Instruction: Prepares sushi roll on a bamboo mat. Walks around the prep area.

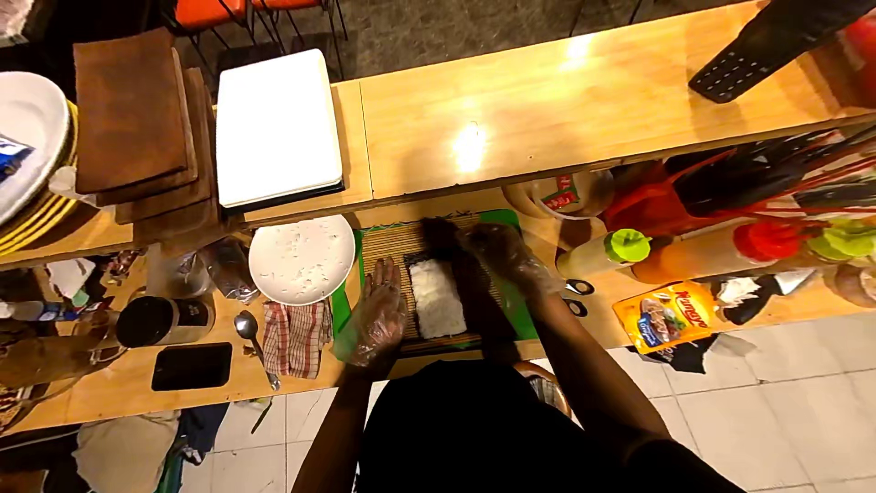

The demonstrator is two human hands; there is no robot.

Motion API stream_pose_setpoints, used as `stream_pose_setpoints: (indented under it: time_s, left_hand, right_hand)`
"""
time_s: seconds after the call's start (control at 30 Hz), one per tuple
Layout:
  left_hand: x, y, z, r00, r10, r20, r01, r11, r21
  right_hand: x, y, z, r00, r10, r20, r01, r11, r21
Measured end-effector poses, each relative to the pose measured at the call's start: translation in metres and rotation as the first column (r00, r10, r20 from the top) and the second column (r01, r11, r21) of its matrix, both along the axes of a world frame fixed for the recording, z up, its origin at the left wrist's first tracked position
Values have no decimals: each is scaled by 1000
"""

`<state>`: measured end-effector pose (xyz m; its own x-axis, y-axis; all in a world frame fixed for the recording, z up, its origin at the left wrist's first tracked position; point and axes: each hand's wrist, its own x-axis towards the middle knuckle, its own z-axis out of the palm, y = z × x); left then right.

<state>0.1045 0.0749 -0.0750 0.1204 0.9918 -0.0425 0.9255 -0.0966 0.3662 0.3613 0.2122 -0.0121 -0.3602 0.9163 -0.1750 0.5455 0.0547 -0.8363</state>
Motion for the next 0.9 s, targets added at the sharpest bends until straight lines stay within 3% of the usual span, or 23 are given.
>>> stream_pose_setpoints:
  time_s: [0.13, 0.23, 0.33, 0.47, 0.67, 0.77, 0.83, 0.9]
  left_hand:
    - [3, -7, 3, 999, 36, -10, -36, 999, -15]
    - [13, -10, 2, 999, 34, -24, -35, 999, -29]
    - [24, -12, 3, 999, 23, -24, -23, 1000, -9]
    - [33, -11, 9, 999, 49, -15, -49, 998, -26]
    - [48, -5, 16, 993, 8, -116, -7, 1000, 5]
    - [61, 6, 24, 983, 0, -182, -13, 997, -70]
    - [68, 12, 18, 978, 6, -210, -24, 996, -81]
    - [70, 13, 10, 979, 19, -203, -29, 999, -44]
  right_hand:
    - [25, -10, -9, 976, -68, 208, 78, 996, -39]
    - [25, -25, -14, 983, -39, 182, 60, 992, -107]
    - [16, -35, -26, 992, 21, 125, -25, 999, 27]
    - [-4, -40, -33, 973, 57, 222, -87, 988, 129]
    - [-12, -42, -40, 973, 23, 229, -66, 981, 182]
    - [-11, -43, -46, 981, -29, 194, -38, 942, 333]
    - [-11, -41, -55, 971, 2, 239, -104, 903, 417]
    - [-12, -41, -59, 945, 60, 322, -189, 904, 384]
